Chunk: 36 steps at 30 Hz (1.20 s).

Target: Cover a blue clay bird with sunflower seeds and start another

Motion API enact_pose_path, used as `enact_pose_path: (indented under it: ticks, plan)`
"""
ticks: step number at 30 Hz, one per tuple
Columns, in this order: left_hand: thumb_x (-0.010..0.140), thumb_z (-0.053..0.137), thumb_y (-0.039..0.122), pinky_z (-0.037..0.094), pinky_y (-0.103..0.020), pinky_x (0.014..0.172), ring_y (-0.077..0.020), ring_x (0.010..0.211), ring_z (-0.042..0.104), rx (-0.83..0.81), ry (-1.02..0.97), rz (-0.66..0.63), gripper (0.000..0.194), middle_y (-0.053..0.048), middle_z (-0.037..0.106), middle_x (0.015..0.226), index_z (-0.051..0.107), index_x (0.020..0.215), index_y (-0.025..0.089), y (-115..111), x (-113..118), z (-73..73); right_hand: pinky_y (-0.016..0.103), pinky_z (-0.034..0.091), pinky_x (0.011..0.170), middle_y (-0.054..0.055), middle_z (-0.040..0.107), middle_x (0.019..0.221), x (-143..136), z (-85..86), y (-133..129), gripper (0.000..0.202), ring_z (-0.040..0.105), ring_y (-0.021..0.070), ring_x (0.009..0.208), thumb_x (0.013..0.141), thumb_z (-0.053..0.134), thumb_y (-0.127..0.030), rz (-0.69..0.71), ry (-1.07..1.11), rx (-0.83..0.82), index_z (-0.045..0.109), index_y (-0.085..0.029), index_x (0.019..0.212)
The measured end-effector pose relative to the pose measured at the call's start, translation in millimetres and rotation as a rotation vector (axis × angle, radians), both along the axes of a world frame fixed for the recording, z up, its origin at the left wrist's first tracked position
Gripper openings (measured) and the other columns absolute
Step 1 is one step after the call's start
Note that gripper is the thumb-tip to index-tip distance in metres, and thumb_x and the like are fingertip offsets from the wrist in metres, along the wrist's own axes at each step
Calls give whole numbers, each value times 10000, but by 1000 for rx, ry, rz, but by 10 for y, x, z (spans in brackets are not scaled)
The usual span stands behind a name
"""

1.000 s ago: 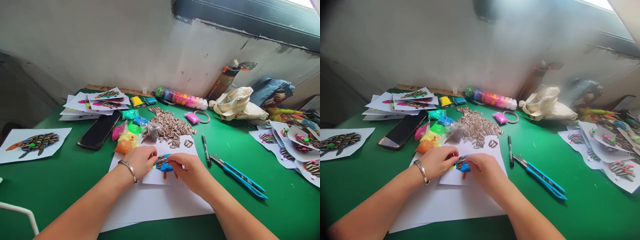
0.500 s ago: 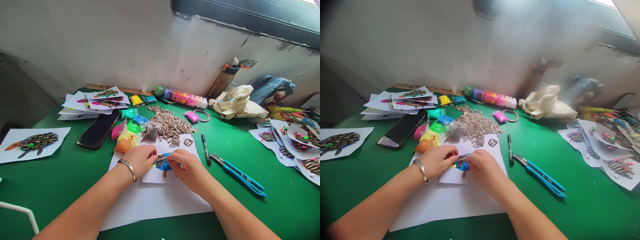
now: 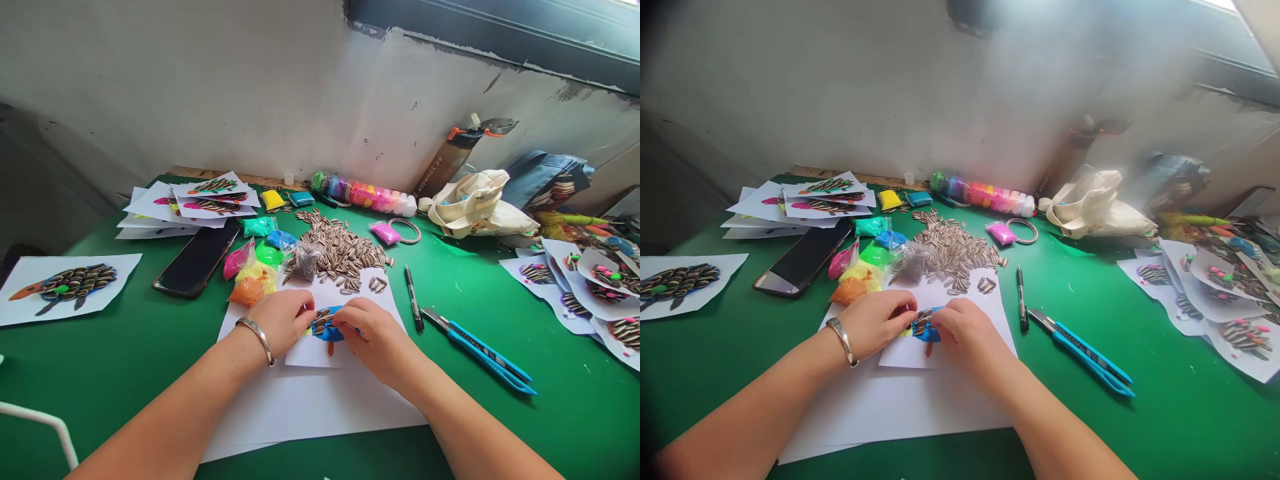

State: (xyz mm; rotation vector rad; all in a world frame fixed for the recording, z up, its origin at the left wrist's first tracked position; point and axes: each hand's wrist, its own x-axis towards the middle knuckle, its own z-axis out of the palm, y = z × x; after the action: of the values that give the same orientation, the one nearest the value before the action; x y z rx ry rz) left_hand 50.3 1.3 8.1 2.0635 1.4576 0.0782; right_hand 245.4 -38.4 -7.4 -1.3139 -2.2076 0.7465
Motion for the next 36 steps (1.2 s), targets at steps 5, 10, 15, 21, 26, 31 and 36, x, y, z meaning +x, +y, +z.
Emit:
enact_pose_path:
  ticks: [5, 10, 15, 21, 26, 31, 36]
  plan:
    - [832, 433, 321, 321, -263, 569, -170, 694, 544, 10, -12, -2, 188, 0, 645, 772, 593, 779, 239, -1, -11, -28, 222, 369, 610, 11, 535, 767, -14, 5, -2, 242, 491, 122, 704, 860, 475, -72, -1, -44, 15, 646, -201, 746]
    - [828, 441, 315, 313, -264, 563, -164, 673, 536, 16, -15, 5, 182, 4, 641, 757, 598, 776, 238, -4, -9, -40, 226, 379, 629, 21, 548, 805, -35, -42, 5, 245, 496, 129, 732, 851, 477, -49, 9, -79, 13, 641, -195, 743]
    - [821, 459, 320, 307, -264, 557, -160, 656, 529, 20, -5, 11, 172, 5, 635, 745, 604, 781, 237, -6, 5, -31, 232, 385, 654, 21, 558, 810, -36, -81, 8, 244, 503, 133, 748, 860, 482, -55, 32, -78, 25, 655, -196, 760]
    - [812, 477, 320, 298, -260, 550, -156, 645, 522, 18, 1, 16, 151, 10, 628, 731, 600, 774, 240, -9, 7, -20, 225, 382, 644, 23, 579, 807, -83, -89, 17, 236, 513, 133, 744, 833, 516, -39, 36, -82, 47, 679, -190, 756]
    - [812, 481, 326, 295, -257, 553, -159, 652, 521, 21, 6, 13, 145, 11, 622, 734, 590, 769, 240, -3, 7, -30, 233, 382, 632, 22, 569, 831, -69, -72, 17, 181, 505, 141, 749, 825, 534, -68, -22, -100, 54, 659, -189, 878]
    - [809, 484, 322, 291, -259, 556, -159, 657, 518, 18, 12, 10, 139, 9, 613, 731, 583, 760, 237, 0, 11, -23, 239, 353, 589, 11, 534, 718, -17, -35, 32, 158, 488, 141, 686, 832, 553, -105, -80, -157, 74, 649, -186, 737]
    - [806, 482, 323, 290, -263, 553, -163, 664, 522, 15, 23, 12, 138, 8, 617, 735, 583, 766, 236, 0, 13, -21, 240, 349, 604, 17, 559, 707, -30, -60, 48, 200, 511, 140, 692, 827, 554, -87, -56, -166, 93, 657, -181, 685]
